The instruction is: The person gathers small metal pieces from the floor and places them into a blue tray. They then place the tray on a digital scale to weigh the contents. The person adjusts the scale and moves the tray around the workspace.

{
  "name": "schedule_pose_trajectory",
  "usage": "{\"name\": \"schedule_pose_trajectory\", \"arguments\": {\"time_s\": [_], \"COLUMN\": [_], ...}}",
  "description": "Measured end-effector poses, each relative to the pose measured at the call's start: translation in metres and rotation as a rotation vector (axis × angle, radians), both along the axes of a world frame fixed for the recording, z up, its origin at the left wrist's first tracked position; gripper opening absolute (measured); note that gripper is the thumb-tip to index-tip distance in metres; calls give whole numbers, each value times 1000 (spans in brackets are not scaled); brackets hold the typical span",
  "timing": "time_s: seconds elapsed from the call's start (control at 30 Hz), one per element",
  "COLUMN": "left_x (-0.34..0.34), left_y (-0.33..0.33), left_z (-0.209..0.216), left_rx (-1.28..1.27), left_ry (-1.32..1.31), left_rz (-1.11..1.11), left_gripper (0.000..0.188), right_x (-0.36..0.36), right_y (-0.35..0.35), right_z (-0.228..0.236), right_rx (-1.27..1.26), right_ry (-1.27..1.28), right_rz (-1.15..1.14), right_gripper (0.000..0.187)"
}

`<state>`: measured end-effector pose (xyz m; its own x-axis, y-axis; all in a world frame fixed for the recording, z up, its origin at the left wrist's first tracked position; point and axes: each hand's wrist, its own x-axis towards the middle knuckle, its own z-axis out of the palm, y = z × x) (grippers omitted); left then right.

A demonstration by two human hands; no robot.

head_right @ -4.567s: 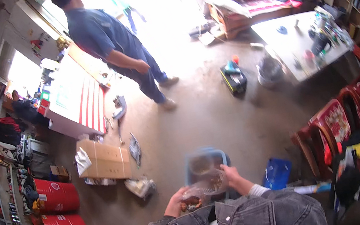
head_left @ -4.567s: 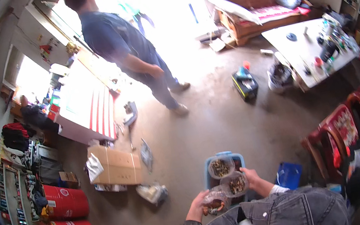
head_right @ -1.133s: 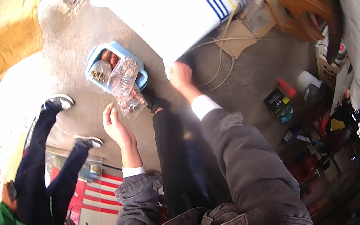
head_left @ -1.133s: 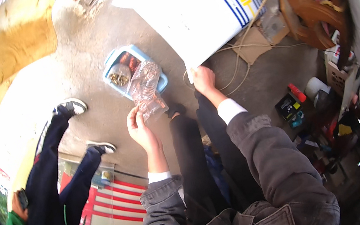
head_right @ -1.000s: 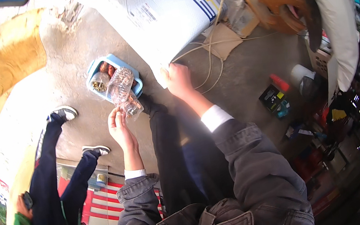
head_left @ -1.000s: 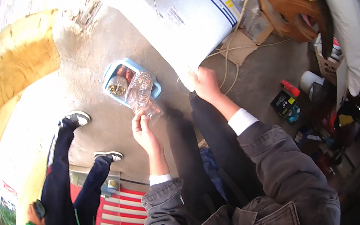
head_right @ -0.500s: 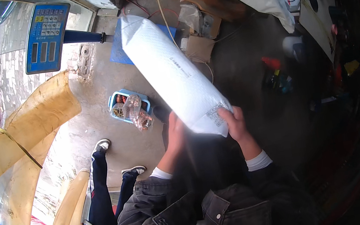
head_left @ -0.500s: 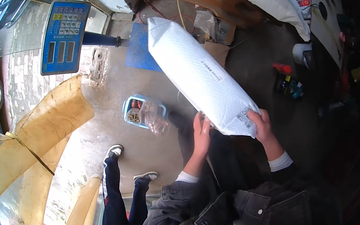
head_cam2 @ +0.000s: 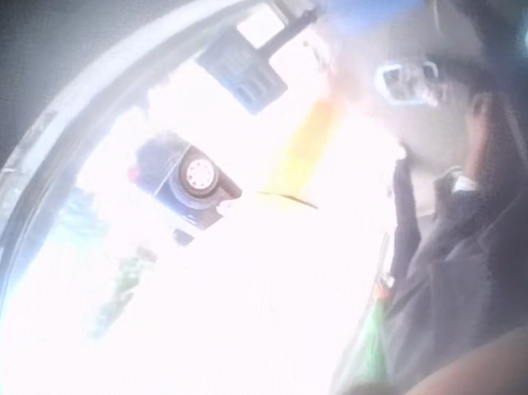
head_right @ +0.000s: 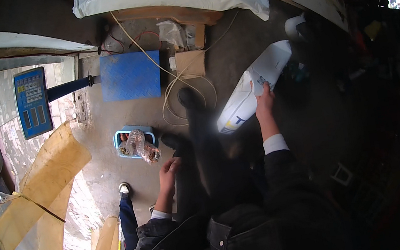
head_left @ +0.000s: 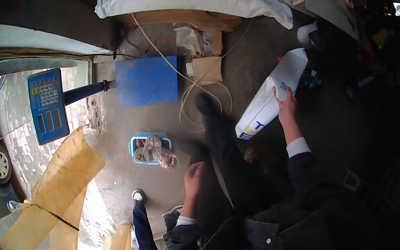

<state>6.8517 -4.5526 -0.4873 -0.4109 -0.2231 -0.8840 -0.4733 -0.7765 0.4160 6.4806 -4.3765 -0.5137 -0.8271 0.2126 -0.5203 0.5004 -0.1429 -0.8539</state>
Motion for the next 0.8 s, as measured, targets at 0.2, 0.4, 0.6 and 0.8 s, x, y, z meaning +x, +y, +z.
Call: {"name": "schedule_pose_trajectory", "arguments": {"time_s": [0.2, 0.4, 0.6, 0.8], "left_x": [-9, -57, -75, -51], "left_y": [-30, -34, -42, -22], "left_z": [-8, 10, 21, 4], "left_rx": [-69, -104, -107, 77], "left_ry": [-248, -222, -236, -141], "left_rz": [149, 132, 194, 493], "left_gripper": [22, 26, 18, 18], "right_x": [-92, -162, -150, -21], "right_y": [-43, -146, -194, -295], "right_z": [-118, -242, -221, -115], "right_rx": [348, -169, -188, -154], "right_ry": [-56, -417, -550, -791], "right_rz": [124, 599, 362, 971], "right_gripper": [55, 51, 51, 47]}}
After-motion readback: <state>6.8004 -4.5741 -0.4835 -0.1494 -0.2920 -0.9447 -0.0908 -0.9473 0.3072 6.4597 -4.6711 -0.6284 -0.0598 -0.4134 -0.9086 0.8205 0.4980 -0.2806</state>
